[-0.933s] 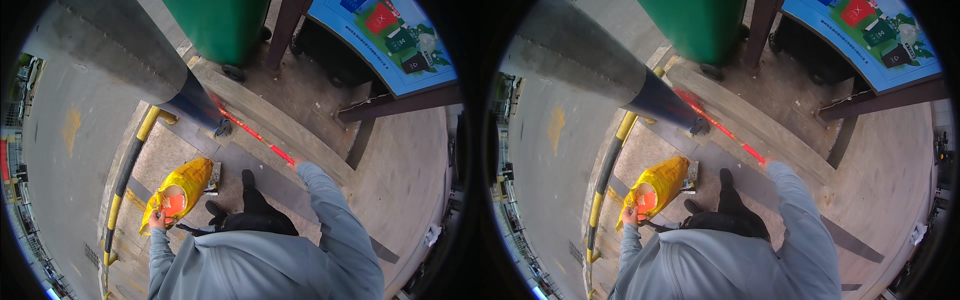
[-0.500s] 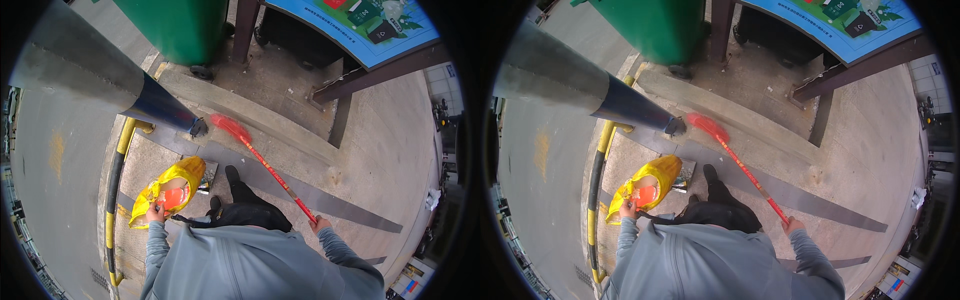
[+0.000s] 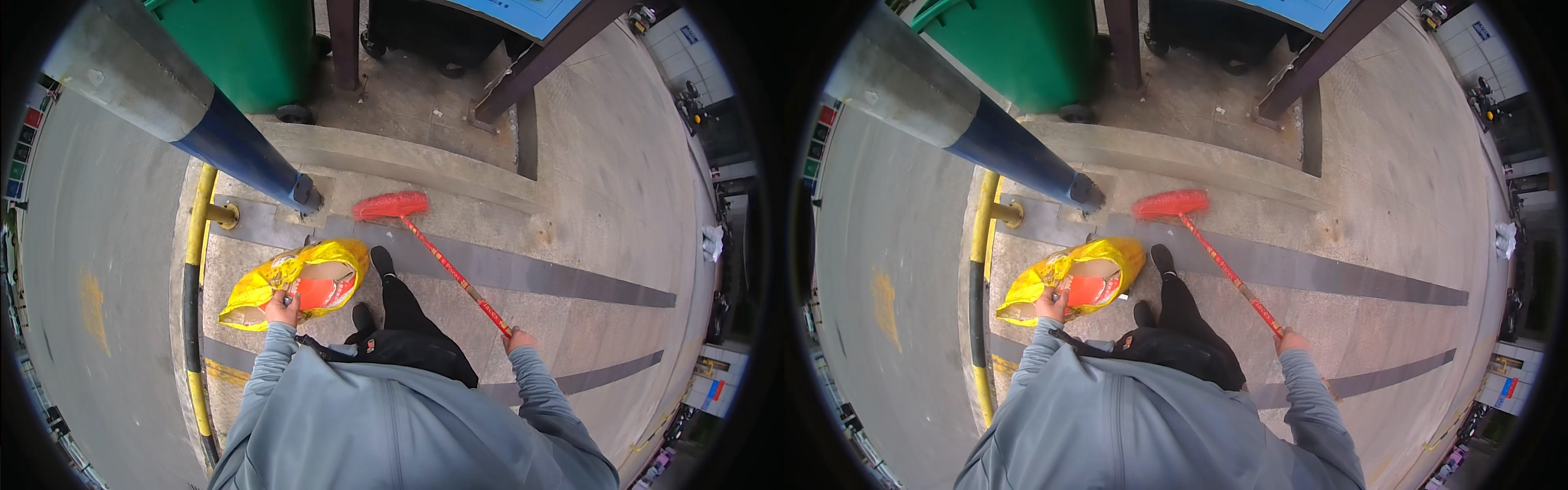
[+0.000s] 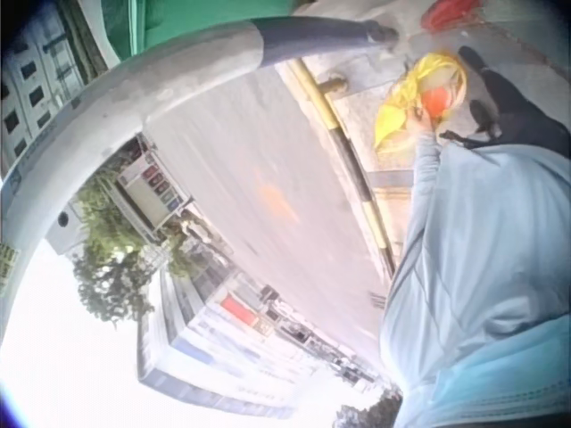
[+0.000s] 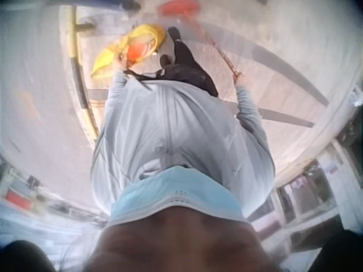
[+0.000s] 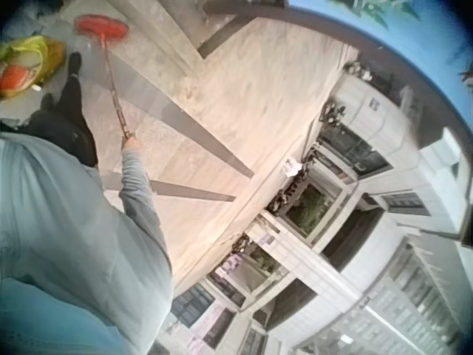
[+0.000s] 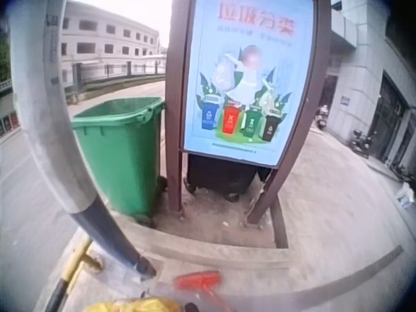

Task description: The person sweeps debris on a paved sidewalk using a red broom and a dustpan. They gather the dirt into the dustpan and then empty the contents into a yellow plastic bag. Finally, they place the bag into a green public trash bin.

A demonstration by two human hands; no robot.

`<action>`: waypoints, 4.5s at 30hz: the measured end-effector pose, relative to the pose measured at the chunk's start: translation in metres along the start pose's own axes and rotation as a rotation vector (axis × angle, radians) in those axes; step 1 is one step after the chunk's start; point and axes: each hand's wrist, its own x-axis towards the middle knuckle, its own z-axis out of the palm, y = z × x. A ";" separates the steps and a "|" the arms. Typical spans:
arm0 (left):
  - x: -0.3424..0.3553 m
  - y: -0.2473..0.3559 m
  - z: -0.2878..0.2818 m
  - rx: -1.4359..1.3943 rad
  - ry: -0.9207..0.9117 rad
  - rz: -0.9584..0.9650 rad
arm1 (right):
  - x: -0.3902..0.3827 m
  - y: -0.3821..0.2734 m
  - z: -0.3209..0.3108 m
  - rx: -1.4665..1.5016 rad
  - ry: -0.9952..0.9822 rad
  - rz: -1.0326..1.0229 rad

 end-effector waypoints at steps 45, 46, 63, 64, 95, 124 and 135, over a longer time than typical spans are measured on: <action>0.007 0.082 0.084 0.270 -0.220 0.285 | -0.049 -0.020 0.013 0.568 -0.632 -0.245; 0.006 0.086 0.083 0.266 -0.216 0.280 | -0.059 -0.014 0.007 0.663 -0.706 -0.252; -0.004 0.076 0.082 0.289 -0.207 0.224 | 0.007 0.125 0.090 1.029 -0.036 0.505; -0.006 0.077 0.086 0.284 -0.216 0.234 | 0.036 0.136 0.082 1.074 -0.007 0.515; 0.118 -0.061 -0.015 -0.396 -0.251 -0.102 | -0.073 -0.141 0.057 0.980 -0.537 0.069; 0.347 -0.255 0.137 -0.061 -0.256 -0.163 | -0.068 -0.237 0.092 0.714 -0.168 0.082; 0.213 -0.140 0.074 0.044 -0.093 -0.031 | -0.086 -0.266 0.100 0.541 -0.352 0.022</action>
